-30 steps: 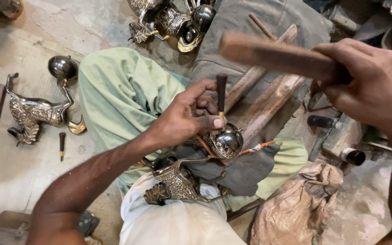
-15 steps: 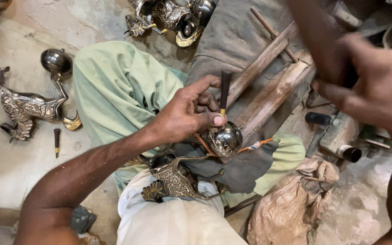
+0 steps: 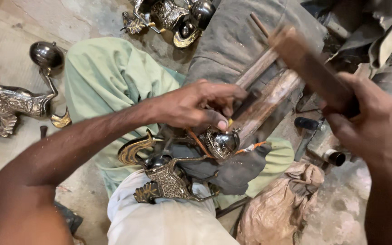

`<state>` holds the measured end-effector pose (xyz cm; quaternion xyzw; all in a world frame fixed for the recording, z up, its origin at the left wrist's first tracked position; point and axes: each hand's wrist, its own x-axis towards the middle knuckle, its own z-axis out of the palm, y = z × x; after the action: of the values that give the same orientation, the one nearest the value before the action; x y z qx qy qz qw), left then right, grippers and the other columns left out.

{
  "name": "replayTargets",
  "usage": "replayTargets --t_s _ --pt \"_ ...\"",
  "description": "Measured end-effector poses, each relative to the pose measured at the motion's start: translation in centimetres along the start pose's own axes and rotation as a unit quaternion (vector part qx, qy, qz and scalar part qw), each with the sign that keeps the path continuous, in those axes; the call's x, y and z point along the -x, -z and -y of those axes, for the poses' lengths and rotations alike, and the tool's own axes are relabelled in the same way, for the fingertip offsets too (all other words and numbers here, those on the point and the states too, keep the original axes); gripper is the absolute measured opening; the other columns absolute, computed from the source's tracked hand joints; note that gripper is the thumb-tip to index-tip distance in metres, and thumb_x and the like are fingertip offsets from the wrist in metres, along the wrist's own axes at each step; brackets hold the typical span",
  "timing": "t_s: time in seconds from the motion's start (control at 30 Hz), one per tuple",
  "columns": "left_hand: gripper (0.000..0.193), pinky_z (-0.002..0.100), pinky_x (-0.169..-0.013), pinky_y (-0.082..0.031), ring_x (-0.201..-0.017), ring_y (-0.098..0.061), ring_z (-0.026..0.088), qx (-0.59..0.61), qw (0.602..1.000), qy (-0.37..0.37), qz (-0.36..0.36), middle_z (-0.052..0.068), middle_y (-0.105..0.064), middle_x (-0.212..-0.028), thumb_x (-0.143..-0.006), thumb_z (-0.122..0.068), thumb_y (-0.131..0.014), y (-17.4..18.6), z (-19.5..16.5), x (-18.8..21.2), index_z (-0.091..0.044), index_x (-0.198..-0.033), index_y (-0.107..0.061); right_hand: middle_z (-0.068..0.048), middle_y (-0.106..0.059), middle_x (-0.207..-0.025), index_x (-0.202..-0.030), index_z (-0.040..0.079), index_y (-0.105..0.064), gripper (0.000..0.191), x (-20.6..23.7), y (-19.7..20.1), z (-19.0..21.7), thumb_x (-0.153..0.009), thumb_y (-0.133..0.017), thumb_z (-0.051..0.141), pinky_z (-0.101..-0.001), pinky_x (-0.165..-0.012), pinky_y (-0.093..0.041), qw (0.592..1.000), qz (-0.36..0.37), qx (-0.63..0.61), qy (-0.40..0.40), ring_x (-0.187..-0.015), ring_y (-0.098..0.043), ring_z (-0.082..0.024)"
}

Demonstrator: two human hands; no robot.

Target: The person sits on the floor holding a small punch against a silver ornate metal object and repeatedly strikes the punch with a wooden mallet to shape or decorate the metalwork, repositioning the punch on the piece between strikes.

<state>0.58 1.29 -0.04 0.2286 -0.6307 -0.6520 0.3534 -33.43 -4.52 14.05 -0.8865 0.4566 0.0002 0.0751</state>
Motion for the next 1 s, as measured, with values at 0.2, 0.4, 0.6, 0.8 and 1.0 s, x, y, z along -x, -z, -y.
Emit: replayTargets --t_s 0.2,0.4,0.6,0.8,1.0 --pt "0.068 0.046 -0.1 -0.056 -0.111 -0.07 0.03 -0.045 0.996 -0.041 0.072 0.015 -0.073 -0.115 -0.094 -0.026 -0.078 1.0 0.1 -1.1 -0.006 -0.152 -0.048 -0.014 -0.07 -0.097 -0.117 0.001 -0.061 0.025 3.2 -2.1 -1.7 -0.1 -0.078 0.006 -0.031 -0.074 -0.058 0.981 -0.118 -0.152 -0.015 -0.082 -0.071 -0.019" --pt "0.066 0.041 -0.105 -0.059 -0.112 -0.073 0.024 0.001 0.995 -0.046 0.092 0.013 -0.074 -0.117 -0.095 -0.023 -0.073 1.0 0.0 -1.2 -0.007 -0.154 -0.047 -0.017 -0.07 -0.094 -0.128 -0.006 -0.063 0.03 2.2 -1.8 -3.6 -0.1 -0.072 0.001 -0.0324 -0.067 -0.057 0.988 -0.122 -0.004 0.09 -0.072 -0.067 -0.021" --pt "0.068 0.043 -0.097 -0.059 -0.106 -0.072 0.025 -0.02 0.998 -0.035 0.039 0.013 -0.073 -0.109 -0.092 -0.022 -0.078 0.7 -0.4 -0.6 -0.003 -0.15 -0.048 -0.019 -0.07 -0.094 -0.123 -0.002 -0.062 0.029 0.7 -0.3 -1.2 -0.097 -0.071 0.003 -0.032 -0.065 -0.058 0.997 -0.033 0.001 0.069 -0.074 -0.068 -0.022" --pt "0.065 0.032 -0.075 -0.061 -0.084 -0.068 0.014 0.08 0.992 0.091 -0.03 0.005 -0.068 -0.096 -0.089 -0.015 -0.073 -0.4 -1.2 0.4 -0.005 -0.148 -0.047 -0.016 -0.074 -0.093 -0.126 0.0 -0.065 0.038 -1.9 0.7 -0.1 -0.09 -0.075 0.008 -0.0344 -0.059 -0.06 0.991 0.088 0.099 0.003 -0.068 -0.071 -0.022" --pt "0.056 0.027 -0.071 -0.052 -0.081 -0.062 0.01 0.088 0.986 0.106 -0.096 0.003 -0.066 -0.089 -0.088 -0.012 -0.076 -1.3 -1.4 1.2 -0.004 -0.138 -0.054 -0.014 -0.073 -0.097 -0.132 0.002 -0.064 0.056 -4.5 1.6 0.8 -0.078 -0.077 0.005 -0.0372 -0.071 -0.062 0.99 0.139 -0.001 -0.004 -0.08 -0.073 -0.024"
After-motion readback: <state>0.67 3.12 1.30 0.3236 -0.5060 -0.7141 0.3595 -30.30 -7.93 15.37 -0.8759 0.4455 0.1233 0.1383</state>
